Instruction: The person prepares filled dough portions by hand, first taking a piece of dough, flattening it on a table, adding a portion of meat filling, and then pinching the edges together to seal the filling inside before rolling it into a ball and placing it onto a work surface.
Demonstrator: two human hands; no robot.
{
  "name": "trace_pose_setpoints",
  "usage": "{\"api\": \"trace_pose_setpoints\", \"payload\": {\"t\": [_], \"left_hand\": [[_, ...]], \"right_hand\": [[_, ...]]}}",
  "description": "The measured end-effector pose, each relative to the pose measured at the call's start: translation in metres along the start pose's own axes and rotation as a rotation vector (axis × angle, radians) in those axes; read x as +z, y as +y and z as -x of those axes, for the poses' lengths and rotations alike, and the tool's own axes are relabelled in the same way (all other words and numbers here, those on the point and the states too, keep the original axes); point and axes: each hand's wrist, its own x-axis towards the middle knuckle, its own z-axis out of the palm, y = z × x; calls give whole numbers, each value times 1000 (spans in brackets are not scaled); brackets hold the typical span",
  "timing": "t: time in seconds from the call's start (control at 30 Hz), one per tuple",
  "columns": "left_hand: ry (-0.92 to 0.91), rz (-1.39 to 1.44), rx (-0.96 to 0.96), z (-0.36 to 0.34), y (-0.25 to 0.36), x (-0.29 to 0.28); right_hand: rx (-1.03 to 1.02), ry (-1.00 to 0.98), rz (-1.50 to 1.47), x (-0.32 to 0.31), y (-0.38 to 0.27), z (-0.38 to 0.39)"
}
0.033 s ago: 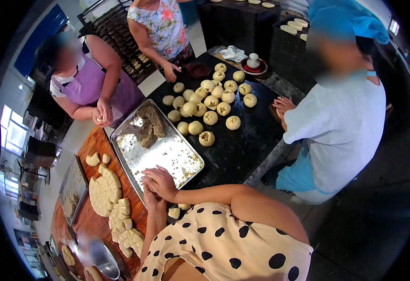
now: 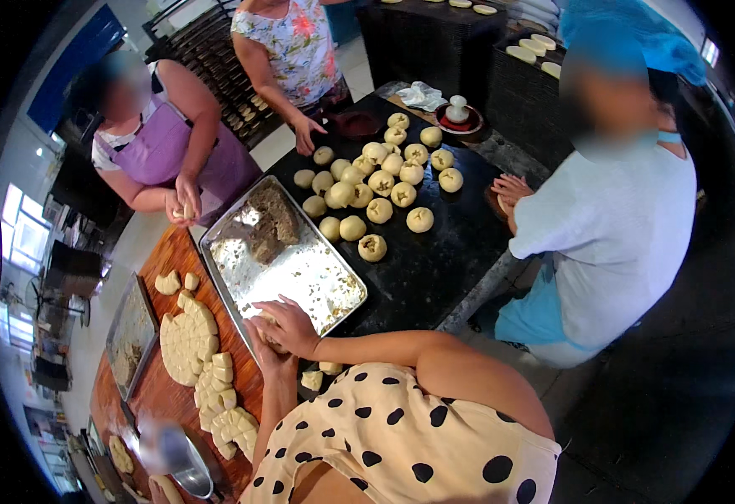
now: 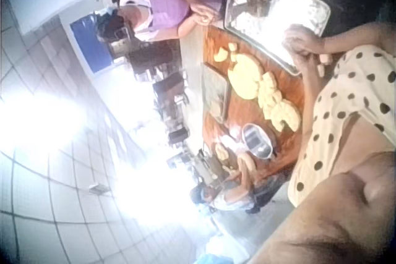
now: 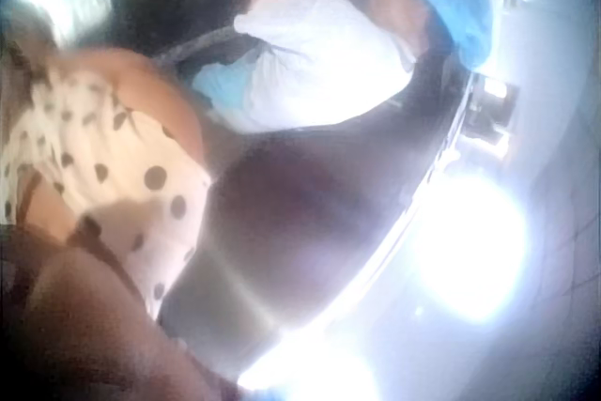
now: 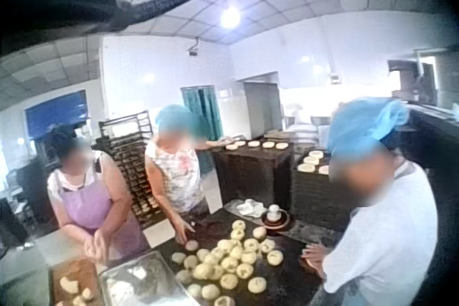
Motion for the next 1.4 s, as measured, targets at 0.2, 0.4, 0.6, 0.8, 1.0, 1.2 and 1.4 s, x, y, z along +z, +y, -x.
{"api": "trace_pose_setpoints", "payload": {"t": [0.2,0.4,0.6,0.8,1.0,1.2,1.4], "left_hand": [[156,-198,-7,20,-9,-6],[193,-795,421,20,-33,5],[34,-582,64,7,-4,11],[195,-127,422,15,-34,21],[163,-358,360,23,-25,2],[200,-356,223,40,-13,2],[205,-1042,506,34,-10,4]], "right_hand": [[351,-249,-239,2,5,4],[17,-68,95,-4,-15,29],[387,26,-540,-5,-15,12],[118,88,-192,14,-23,19],[112,-91,-208,11,-15,25],[366,-243,-533,1,-4,14],[137,-167,-81,0,-17,32]]}}
